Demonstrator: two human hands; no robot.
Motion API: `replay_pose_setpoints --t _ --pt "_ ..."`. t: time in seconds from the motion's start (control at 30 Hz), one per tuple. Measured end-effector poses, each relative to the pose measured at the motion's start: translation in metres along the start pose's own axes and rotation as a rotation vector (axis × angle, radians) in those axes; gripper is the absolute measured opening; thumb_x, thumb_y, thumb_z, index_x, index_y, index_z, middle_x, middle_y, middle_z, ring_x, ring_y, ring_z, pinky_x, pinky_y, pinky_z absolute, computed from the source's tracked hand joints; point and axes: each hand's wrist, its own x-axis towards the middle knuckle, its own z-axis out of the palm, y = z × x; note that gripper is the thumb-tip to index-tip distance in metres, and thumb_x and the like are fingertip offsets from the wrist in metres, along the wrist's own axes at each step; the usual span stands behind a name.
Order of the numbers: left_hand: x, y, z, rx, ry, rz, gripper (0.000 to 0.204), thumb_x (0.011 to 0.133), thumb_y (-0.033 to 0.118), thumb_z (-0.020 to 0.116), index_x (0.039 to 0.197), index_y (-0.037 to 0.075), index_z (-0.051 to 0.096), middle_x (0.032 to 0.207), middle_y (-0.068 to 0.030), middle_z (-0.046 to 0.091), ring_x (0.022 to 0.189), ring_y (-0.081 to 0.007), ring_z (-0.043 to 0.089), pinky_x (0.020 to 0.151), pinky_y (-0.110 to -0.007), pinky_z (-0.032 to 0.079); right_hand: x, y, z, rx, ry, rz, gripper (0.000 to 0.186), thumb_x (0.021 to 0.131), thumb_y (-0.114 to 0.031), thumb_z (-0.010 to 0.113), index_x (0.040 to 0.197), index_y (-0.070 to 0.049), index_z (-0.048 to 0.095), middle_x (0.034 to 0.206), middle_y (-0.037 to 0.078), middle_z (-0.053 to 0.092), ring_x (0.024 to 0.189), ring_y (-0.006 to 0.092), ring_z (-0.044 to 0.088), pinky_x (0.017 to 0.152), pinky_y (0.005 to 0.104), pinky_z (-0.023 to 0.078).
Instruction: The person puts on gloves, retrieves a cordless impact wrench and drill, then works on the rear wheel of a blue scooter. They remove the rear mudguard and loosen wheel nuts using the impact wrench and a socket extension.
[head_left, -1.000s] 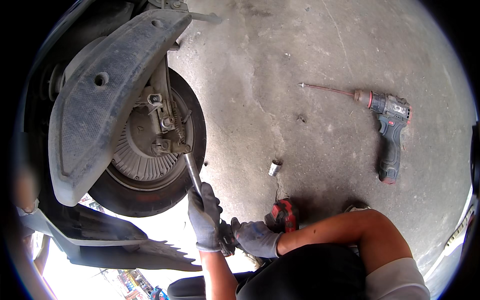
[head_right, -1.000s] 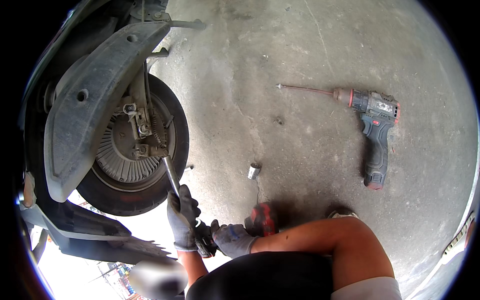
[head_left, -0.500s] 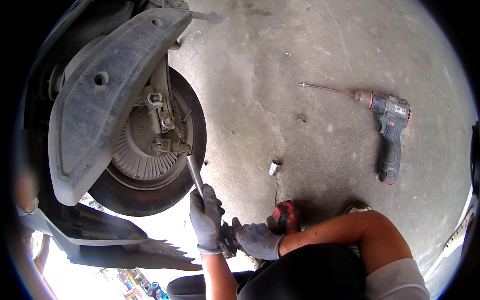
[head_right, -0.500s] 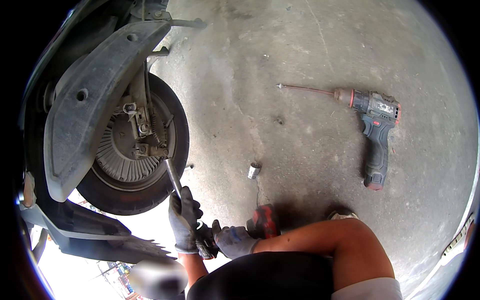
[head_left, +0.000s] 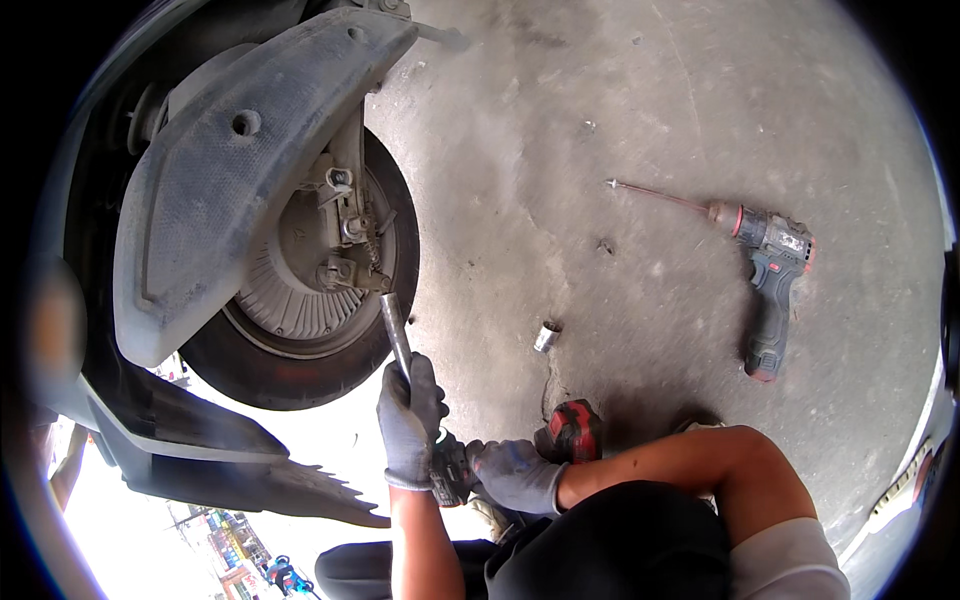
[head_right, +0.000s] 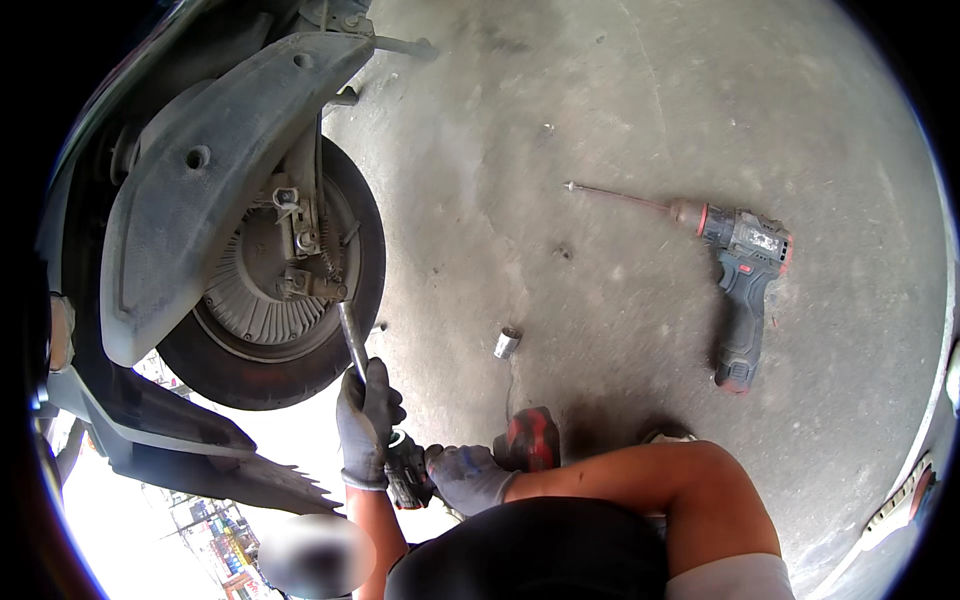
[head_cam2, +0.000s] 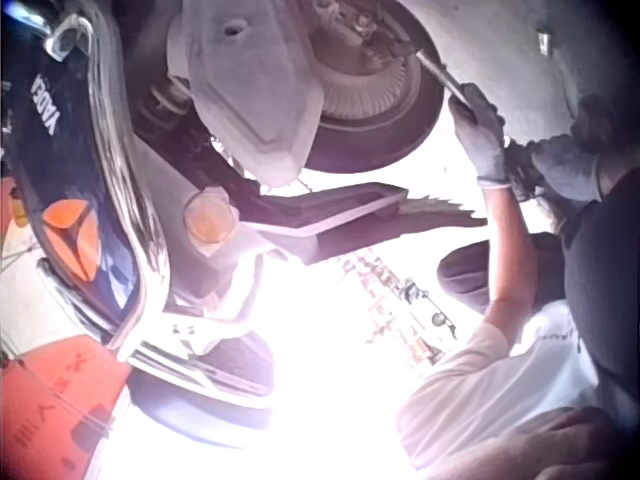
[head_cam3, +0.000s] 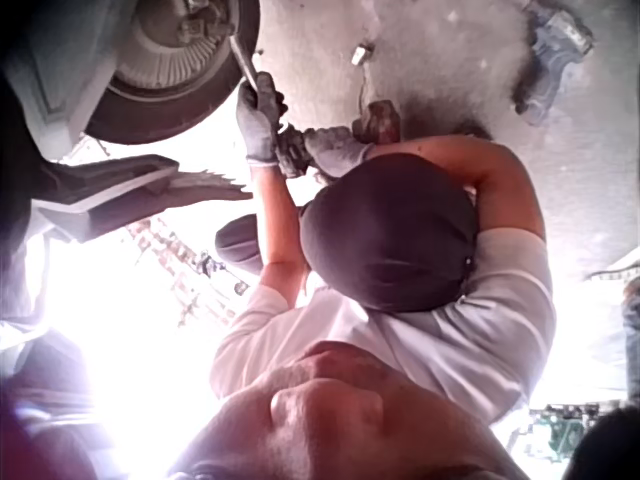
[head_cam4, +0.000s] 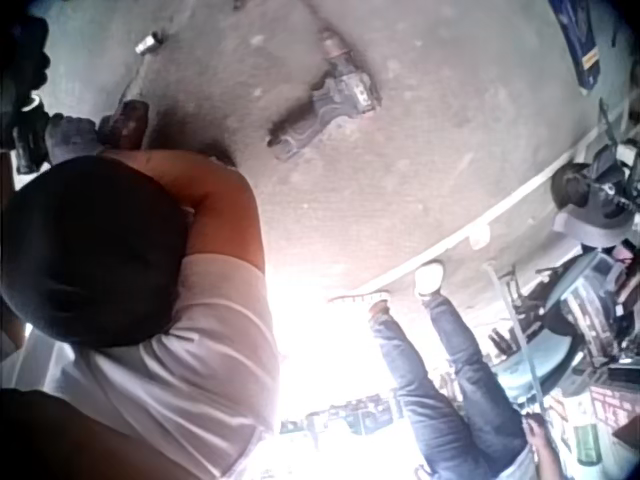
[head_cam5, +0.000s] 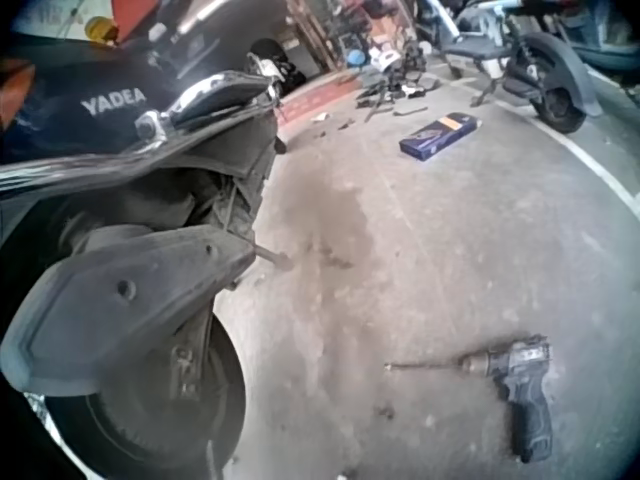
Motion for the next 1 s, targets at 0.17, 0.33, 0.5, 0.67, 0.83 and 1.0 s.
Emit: replay_pose_setpoints --t 0.17,0.33,0.5,0.67,0.83,1.0 --pt "-0.002 -0.005 0.003 -0.061 -0.002 0.000 0.031 0.098 0.035 0.058 0.098 0.004 0.051 0.066 0.0022 0.048 0.053 -0.0047 0.045 0.048 -0.022 0.040 0.002 0.004 0.002 0.016 0.035 0.034 0.014 0.082 -0.015 0.055 0.088 -0.003 0.059 0.076 0.015 0.063 0.070 0.0317 0.064 0.057 0.0449 0.046" --pt "-0.005 -0.014 0.003 -0.085 0.017 0.018 0.033 0.099 0.035 0.057 0.098 0.003 0.052 0.066 0.0019 0.048 0.053 -0.0045 0.045 0.048 -0.021 0.039 -0.008 0.008 0.008 -0.062 0.167 -0.100 0.019 0.082 -0.016 0.055 0.093 -0.001 0.060 0.074 0.012 0.061 0.067 0.0288 0.063 0.054 0.0430 0.043" --pt "-0.015 -0.012 0.003 -0.092 0.046 0.008 0.036 0.098 0.039 0.057 0.096 0.003 0.052 0.065 0.0008 0.050 0.053 -0.0058 0.047 0.047 -0.022 0.040 -0.015 -0.007 -0.013 -0.253 -0.033 -0.033 0.049 0.087 -0.017 0.049 0.127 0.011 0.049 0.077 0.012 0.059 0.069 0.0269 0.061 0.057 0.0414 0.042" --pt "-0.010 -0.024 0.013 0.030 -0.051 0.010 0.037 0.098 0.040 0.056 0.097 0.003 0.055 0.066 -0.0013 0.053 0.053 -0.0078 0.051 0.048 -0.022 0.041 -0.020 0.000 -0.001 0.025 -0.195 0.110 0.057 0.092 -0.021 0.046 0.136 0.014 0.038 0.084 0.018 0.065 0.075 0.0310 0.067 0.061 0.0439 0.049" --pt "0.020 0.001 0.052 0.498 -0.176 0.378 0.040 0.096 0.031 0.056 0.121 0.000 0.058 0.091 -0.0220 0.070 0.089 -0.0372 0.069 0.078 -0.043 0.052 -0.002 0.009 0.003 0.326 -0.123 0.404 0.044 0.091 -0.017 0.053 0.125 0.008 0.043 0.083 0.016 0.066 0.076 0.0359 0.067 0.062 0.0419 0.052" --pt "0.029 0.036 0.063 0.853 -0.294 0.308 0.041 0.093 0.031 0.055 0.125 0.005 0.059 0.102 -0.0263 0.067 0.101 -0.0429 0.064 0.088 -0.047 0.050 0.023 0.054 0.073 -1.966 0.250 -0.372 0.026 0.099 -0.019 0.043 0.122 -0.013 0.053 0.115 0.005 0.063 0.105 0.0168 0.060 0.084 0.0337 0.048"
